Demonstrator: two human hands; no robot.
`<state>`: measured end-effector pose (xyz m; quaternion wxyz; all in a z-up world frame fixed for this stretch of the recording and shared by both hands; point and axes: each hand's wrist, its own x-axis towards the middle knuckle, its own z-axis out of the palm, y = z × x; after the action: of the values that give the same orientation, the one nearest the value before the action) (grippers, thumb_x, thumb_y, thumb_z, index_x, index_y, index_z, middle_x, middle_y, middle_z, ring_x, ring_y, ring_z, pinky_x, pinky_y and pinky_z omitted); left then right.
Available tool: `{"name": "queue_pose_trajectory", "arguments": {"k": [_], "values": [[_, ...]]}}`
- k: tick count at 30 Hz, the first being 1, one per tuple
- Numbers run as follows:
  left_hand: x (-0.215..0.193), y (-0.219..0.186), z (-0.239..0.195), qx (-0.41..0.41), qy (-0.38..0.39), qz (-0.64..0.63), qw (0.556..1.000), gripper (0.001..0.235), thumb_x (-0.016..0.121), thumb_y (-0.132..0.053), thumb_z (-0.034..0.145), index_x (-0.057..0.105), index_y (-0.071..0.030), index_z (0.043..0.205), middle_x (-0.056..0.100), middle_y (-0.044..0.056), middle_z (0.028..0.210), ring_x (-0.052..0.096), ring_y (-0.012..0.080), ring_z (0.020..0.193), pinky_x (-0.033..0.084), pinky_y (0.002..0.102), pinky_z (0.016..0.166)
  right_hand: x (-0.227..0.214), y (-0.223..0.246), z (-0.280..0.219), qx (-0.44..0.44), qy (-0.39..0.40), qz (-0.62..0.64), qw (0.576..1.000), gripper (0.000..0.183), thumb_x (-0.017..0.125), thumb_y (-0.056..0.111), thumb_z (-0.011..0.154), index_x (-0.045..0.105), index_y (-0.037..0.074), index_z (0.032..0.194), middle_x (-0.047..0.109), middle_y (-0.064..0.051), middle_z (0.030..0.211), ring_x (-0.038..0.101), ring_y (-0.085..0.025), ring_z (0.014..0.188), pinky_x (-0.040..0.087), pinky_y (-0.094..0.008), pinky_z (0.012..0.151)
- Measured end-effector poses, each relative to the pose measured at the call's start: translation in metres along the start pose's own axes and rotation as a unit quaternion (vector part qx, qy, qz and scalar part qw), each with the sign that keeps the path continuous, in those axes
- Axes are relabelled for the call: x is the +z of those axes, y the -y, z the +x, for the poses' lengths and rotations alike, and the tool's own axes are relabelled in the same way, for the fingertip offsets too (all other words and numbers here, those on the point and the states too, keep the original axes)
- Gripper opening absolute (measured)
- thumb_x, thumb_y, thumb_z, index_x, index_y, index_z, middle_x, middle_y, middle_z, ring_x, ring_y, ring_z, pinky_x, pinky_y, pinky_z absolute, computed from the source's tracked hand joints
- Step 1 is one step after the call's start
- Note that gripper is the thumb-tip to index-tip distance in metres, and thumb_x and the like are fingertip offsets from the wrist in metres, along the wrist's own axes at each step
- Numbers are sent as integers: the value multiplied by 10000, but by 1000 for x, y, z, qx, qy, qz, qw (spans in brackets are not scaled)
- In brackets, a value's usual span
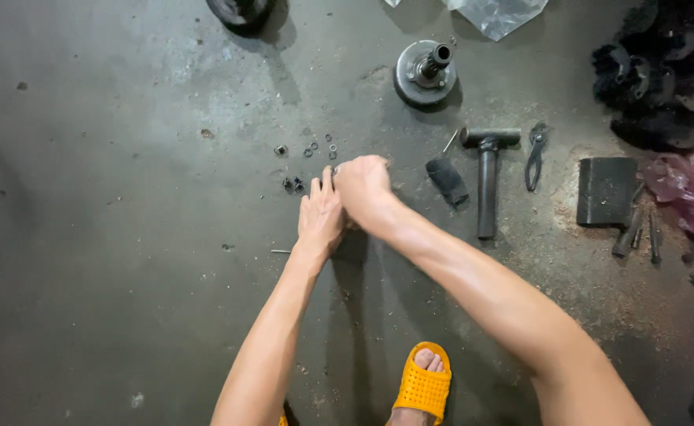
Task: Assembling a motorcycle clutch assembly by attaching shoes and springs to the hub
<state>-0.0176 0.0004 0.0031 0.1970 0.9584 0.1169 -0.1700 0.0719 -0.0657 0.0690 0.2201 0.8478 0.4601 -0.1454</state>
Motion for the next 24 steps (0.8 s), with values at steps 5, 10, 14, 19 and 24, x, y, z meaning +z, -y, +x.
{"name": "queue_pose_trajectory", "arguments": {"k": [5,10,14,19,24], "values": [[-17,-9,-4,15,-23,31,999,1095,936,-402,675,370,8,1518,408,223,1490,504,350,1196,591,499,827,43,-44,-11,-49,-90,38,994,198,602,141,847,790,157,786,734,-81,769,757,-305,741,581,-455,632],[-21,-14,-10,13,-29,39,999,1085,951,-358,665,388,3,1520,411,212,1518,497,340,1218,577,492,864,38,-56,-35,-40,-142,19,989,182,623,127,849,804,126,856,746,-115,863,760,-312,734,588,-430,613],[0,-6,-1,1,-35,17,999,1062,931,-356,694,382,27,1518,390,218,1530,491,351,1202,585,501,839,45,-29,-5,-19,-104,9,994,218,606,158,862,817,211,852,751,-42,813,757,-257,733,585,-455,587],[14,-3,5,-2,-43,46,998,1028,921,-344,691,408,7,1510,397,189,1529,501,329,1179,583,486,803,51,-37,-4,-8,-116,8,993,193,632,137,795,806,219,772,736,-20,706,737,-239,709,570,-489,567],[5,-10,-1,3,-66,46,997,932,882,-285,744,425,21,1497,417,193,1518,532,324,1134,585,479,772,97,-82,-94,59,-160,256,952,323,739,232,922,747,5,1151,726,-266,1149,685,-424,1156,561,-528,932]]}}
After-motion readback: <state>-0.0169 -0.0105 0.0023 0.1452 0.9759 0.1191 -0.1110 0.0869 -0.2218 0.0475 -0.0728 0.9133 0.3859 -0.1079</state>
